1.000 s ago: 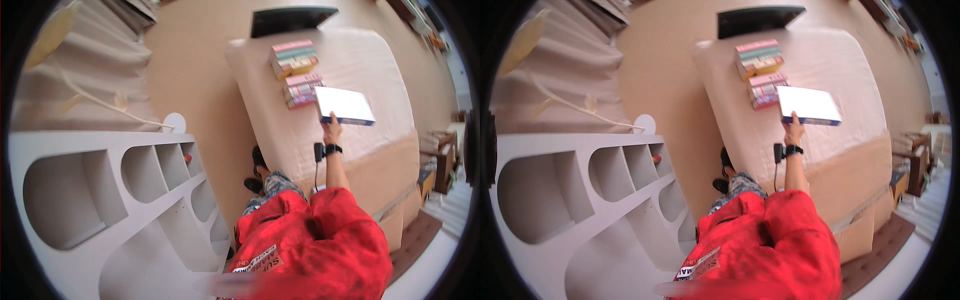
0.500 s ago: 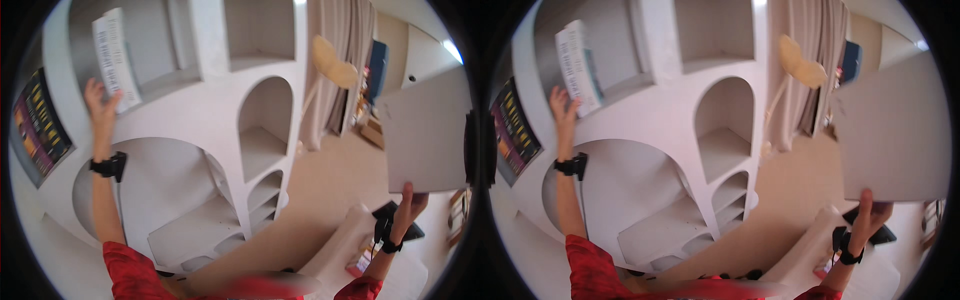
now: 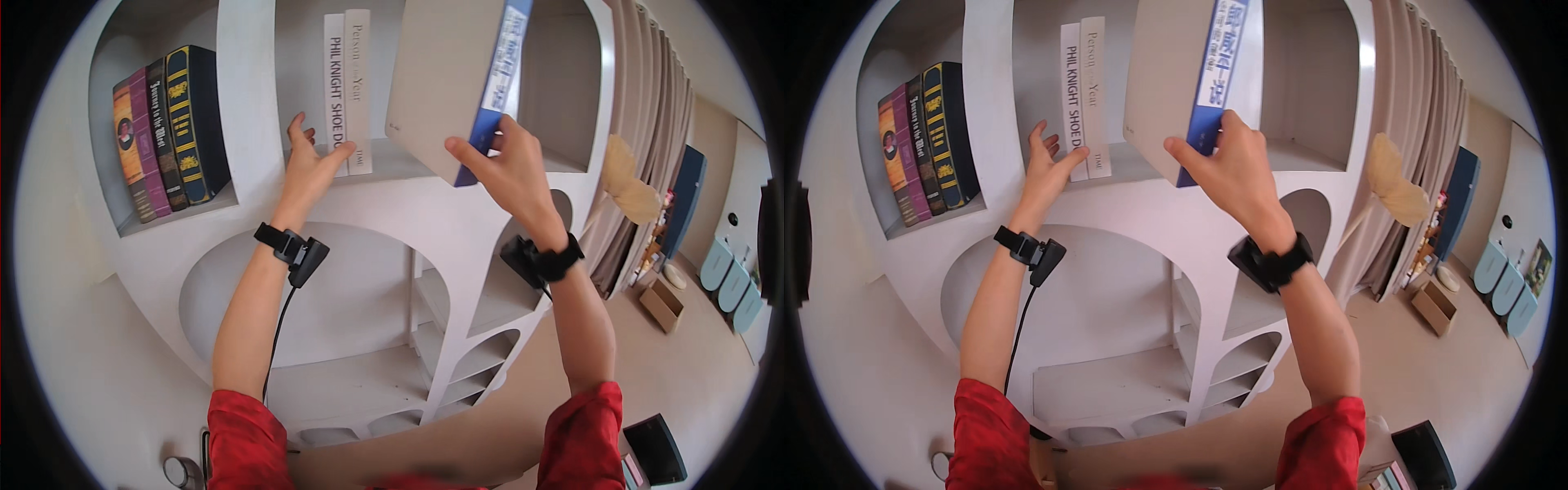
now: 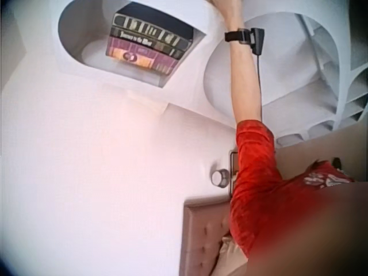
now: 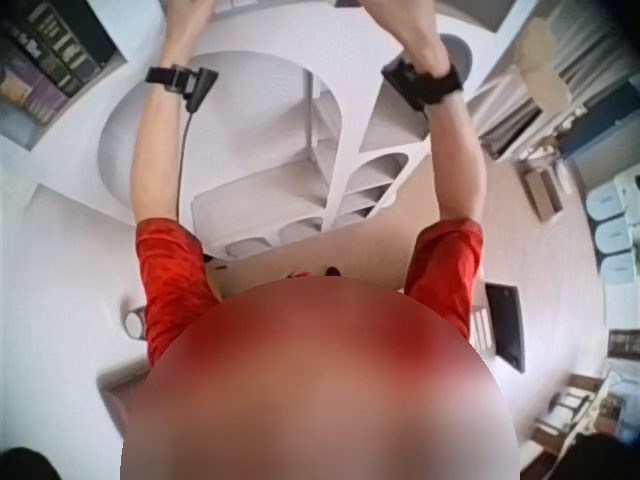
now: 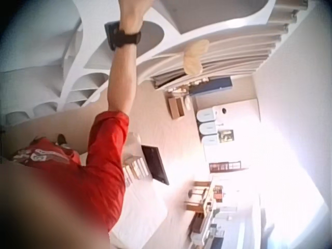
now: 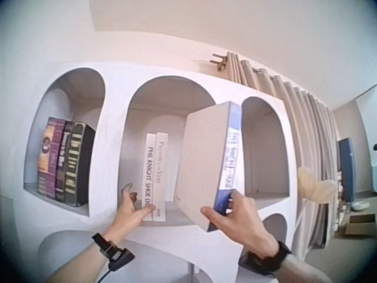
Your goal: Moving books from a shelf to a bed and back, and relocating a monitor in a bedroom environment.
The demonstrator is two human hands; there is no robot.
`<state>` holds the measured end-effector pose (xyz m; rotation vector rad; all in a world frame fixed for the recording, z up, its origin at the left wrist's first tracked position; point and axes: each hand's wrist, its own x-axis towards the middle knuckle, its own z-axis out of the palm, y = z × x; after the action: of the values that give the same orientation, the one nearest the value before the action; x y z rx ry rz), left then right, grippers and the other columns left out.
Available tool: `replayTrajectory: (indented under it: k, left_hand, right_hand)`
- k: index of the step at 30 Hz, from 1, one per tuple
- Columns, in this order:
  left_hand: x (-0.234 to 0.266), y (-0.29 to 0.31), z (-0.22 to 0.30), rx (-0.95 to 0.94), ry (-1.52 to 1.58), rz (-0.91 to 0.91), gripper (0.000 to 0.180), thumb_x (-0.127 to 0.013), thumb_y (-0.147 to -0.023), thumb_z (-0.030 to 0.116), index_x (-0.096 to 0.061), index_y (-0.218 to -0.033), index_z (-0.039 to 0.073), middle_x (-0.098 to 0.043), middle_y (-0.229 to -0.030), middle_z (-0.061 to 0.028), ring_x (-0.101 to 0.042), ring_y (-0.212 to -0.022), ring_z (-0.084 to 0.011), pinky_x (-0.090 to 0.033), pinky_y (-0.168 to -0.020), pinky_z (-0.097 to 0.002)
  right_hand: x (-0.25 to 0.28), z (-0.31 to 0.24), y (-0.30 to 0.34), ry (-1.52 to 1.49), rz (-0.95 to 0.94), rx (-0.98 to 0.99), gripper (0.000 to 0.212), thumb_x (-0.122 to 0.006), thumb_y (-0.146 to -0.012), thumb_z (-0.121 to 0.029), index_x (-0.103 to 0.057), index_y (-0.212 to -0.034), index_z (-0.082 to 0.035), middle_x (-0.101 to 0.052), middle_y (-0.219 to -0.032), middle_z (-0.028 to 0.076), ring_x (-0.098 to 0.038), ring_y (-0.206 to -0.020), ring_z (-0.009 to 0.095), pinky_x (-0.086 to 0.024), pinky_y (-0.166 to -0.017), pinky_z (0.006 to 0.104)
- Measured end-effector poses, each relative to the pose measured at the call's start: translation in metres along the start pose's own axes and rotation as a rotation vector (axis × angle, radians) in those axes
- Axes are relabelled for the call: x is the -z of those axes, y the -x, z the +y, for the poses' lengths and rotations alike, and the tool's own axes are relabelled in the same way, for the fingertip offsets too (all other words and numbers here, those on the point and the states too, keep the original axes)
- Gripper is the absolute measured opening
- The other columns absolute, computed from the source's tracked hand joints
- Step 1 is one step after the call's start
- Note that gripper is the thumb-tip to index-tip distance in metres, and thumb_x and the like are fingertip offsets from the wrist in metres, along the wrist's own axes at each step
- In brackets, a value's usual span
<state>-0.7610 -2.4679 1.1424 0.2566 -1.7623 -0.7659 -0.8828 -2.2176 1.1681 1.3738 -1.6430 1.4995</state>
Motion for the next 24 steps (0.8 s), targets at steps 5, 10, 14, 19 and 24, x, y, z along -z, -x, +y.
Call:
replayTrajectory:
  k: [5,10,14,19,24]
  left_hand:
    - [0.006,0.001,0.007,0.161,0.016,-0.082,0.102,-0.075,-0.074,0.03,-0.008,-0.145,-0.001,-0.031,-0.139,-0.0324,-0.034,-0.131,-0.0403,-0.036,-0.102,-0.0464]
    - [0.005,-0.003,0.006,0.195,0.037,-0.161,0.101,-0.073,-0.076,0.026,-0.006,-0.146,-0.001,-0.037,-0.137,-0.0288,-0.041,-0.127,-0.0333,-0.038,-0.098,-0.0448]
    - [0.004,-0.004,0.003,0.192,0.076,-0.208,0.094,-0.071,-0.08,0.018,-0.008,-0.147,-0.001,-0.043,-0.135,-0.0246,-0.045,-0.123,-0.029,-0.041,-0.093,-0.0381]
    - [0.003,-0.004,0.004,0.228,0.03,-0.206,0.085,-0.069,-0.082,0.012,-0.015,-0.147,0.002,-0.047,-0.131,-0.0223,-0.049,-0.118,-0.0272,-0.042,-0.093,-0.0354]
    - [0.0,-0.002,0.01,0.223,0.052,-0.274,0.076,-0.065,-0.083,0.005,-0.021,-0.146,0.004,-0.05,-0.127,-0.0196,-0.051,-0.116,-0.0249,-0.043,-0.094,-0.0349]
  right_hand:
    - [-0.047,0.016,-0.032,0.13,-0.171,-0.076,0.043,-0.072,-0.077,-0.029,-0.055,-0.078,0.01,-0.063,-0.064,0.019,-0.065,-0.057,0.025,-0.052,-0.056,0.033]
    - [-0.086,0.035,-0.051,0.119,-0.22,-0.021,0.044,-0.072,-0.077,-0.031,-0.056,-0.079,0.01,-0.063,-0.067,0.022,-0.065,-0.058,0.031,-0.053,-0.058,0.0359]
    - [-0.102,0.046,-0.054,0.152,-0.328,-0.009,0.054,-0.076,-0.074,-0.036,-0.055,-0.087,0.012,-0.064,-0.079,0.026,-0.066,-0.068,0.032,-0.054,-0.063,0.0366]
    - [-0.109,0.064,-0.064,0.018,-0.466,0.033,0.065,-0.081,-0.068,-0.041,-0.055,-0.096,0.012,-0.065,-0.087,0.026,-0.067,-0.076,0.031,-0.054,-0.07,0.0357]
    - [-0.112,0.071,-0.067,-0.081,-0.477,0.023,0.068,-0.085,-0.062,-0.037,-0.056,-0.1,0.01,-0.066,-0.088,0.022,-0.067,-0.079,0.028,-0.053,-0.072,0.0328]
